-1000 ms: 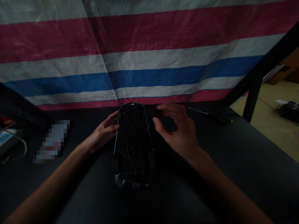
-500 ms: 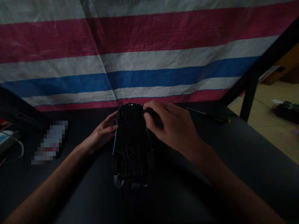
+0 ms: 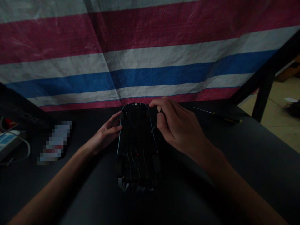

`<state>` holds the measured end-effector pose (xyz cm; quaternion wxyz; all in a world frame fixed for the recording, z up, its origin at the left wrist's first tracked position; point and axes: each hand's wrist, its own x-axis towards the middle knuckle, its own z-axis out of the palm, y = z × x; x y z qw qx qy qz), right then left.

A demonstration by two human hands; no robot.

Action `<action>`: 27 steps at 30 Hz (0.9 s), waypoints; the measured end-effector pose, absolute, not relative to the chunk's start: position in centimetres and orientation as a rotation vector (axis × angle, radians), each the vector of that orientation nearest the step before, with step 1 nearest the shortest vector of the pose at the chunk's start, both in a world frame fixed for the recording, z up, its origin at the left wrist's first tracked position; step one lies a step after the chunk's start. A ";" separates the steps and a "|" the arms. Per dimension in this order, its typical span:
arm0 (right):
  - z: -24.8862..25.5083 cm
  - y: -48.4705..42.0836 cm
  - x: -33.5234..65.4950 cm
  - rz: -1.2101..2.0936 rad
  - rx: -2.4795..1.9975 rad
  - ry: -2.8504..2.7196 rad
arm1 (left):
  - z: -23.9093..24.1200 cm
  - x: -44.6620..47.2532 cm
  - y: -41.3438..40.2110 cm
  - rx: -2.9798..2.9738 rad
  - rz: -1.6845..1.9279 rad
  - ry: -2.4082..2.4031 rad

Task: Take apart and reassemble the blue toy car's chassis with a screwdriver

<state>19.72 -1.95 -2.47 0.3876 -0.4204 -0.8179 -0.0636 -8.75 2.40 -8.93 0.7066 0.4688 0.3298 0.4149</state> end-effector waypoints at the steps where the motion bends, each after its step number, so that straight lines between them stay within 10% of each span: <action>1: -2.4 -1.9 19.7 -0.162 -1.063 -2.083 | -8.9 -8.7 2.4 1.043 0.922 0.734; 27: -2.8 -1.7 19.3 -0.161 -0.910 -2.036 | -8.2 -8.5 2.6 1.074 0.937 0.761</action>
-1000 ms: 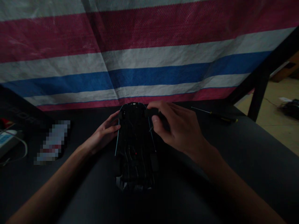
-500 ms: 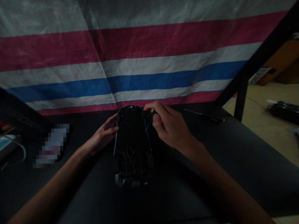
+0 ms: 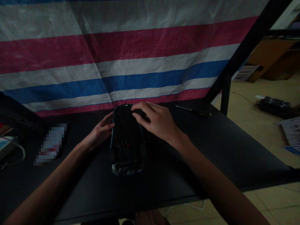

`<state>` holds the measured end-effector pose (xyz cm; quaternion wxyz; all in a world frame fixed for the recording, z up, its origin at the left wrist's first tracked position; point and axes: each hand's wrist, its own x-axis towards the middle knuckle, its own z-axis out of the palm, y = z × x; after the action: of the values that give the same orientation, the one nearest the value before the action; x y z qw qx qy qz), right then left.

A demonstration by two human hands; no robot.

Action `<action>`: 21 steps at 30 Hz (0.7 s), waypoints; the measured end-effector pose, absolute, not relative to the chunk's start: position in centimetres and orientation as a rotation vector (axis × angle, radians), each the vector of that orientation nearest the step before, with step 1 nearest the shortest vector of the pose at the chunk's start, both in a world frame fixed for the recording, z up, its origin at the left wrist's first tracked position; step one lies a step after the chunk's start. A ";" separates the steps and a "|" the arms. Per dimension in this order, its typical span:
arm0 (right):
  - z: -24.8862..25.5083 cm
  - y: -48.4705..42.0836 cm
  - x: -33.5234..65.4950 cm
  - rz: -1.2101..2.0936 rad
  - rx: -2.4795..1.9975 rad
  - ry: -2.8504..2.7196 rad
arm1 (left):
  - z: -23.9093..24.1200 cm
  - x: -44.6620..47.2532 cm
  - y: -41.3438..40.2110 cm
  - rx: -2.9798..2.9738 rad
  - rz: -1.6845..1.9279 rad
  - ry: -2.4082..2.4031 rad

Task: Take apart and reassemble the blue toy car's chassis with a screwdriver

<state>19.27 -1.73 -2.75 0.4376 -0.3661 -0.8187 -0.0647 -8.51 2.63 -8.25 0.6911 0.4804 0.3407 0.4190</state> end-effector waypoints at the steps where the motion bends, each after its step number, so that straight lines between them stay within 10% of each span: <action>1: -2.8 -1.7 19.2 -0.167 -0.913 -2.020 | -8.2 -8.5 2.6 1.079 0.933 0.764; 21: -3.3 -1.2 20.3 -0.144 -0.937 -1.935 | -8.5 -8.4 2.9 1.125 0.927 0.764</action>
<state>20.31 -1.18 -3.28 0.4736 -0.3830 -0.7909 -0.0590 -8.42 2.86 -8.45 0.6802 0.5009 0.3403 0.4130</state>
